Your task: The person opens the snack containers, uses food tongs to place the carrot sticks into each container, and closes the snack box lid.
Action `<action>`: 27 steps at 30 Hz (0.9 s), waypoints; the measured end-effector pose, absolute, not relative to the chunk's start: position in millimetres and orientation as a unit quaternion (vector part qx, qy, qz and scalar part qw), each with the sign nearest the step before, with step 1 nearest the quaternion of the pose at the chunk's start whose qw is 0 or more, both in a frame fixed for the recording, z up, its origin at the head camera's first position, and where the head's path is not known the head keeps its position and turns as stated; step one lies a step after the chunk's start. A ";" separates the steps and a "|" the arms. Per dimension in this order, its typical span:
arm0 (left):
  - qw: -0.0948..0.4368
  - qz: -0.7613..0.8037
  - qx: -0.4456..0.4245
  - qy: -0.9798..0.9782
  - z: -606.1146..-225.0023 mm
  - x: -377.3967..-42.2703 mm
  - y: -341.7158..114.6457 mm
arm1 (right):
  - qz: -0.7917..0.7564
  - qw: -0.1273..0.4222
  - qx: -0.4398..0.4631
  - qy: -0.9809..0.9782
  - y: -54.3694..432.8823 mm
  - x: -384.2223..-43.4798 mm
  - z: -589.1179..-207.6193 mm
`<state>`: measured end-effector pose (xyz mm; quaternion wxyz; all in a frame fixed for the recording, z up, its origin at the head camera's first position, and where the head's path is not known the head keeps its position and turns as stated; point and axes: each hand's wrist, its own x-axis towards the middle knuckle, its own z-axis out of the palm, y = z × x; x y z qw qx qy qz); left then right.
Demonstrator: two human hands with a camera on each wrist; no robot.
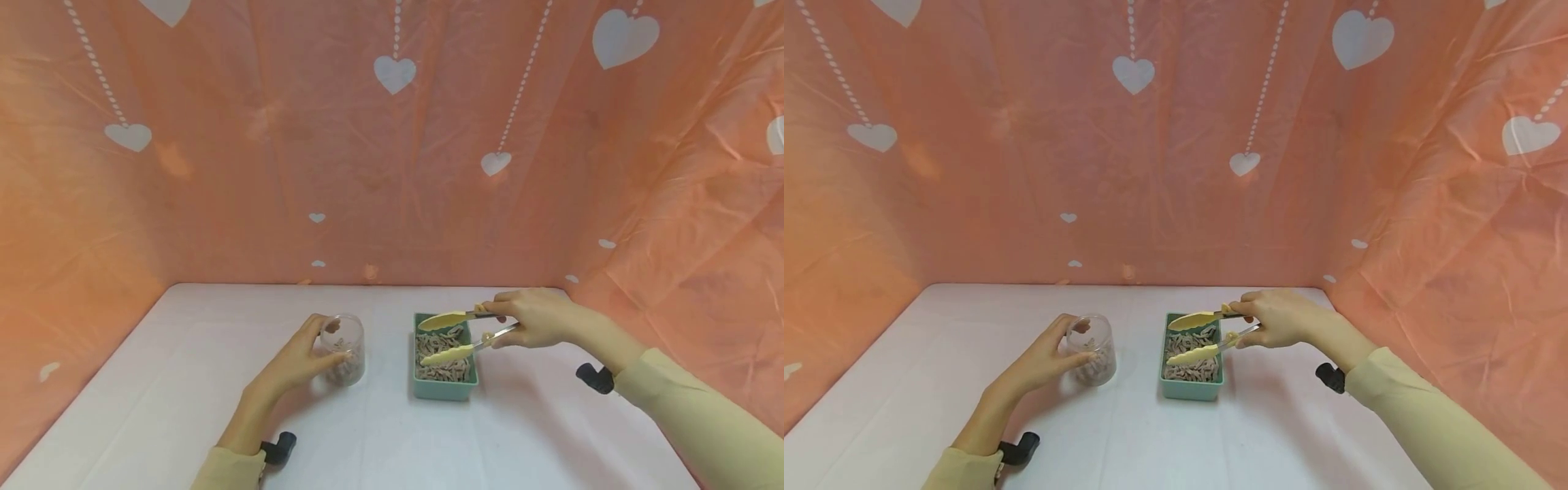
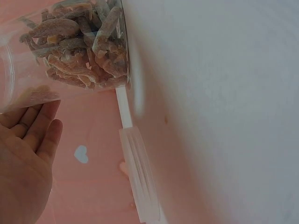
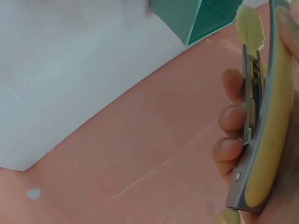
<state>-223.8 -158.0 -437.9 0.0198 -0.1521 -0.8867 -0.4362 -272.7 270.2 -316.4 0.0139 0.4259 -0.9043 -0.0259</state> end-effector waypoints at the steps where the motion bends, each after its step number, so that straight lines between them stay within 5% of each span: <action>1: 0.021 -0.436 -0.153 -0.887 -438.0 -223.8 -157.8 | -0.030 0.008 0.427 -0.904 270.2 -272.9 -316.0; 27: 0.019 -0.435 -0.146 -0.888 -437.9 -222.7 -157.4 | -0.040 -0.101 0.432 -0.895 259.0 -288.3 -324.0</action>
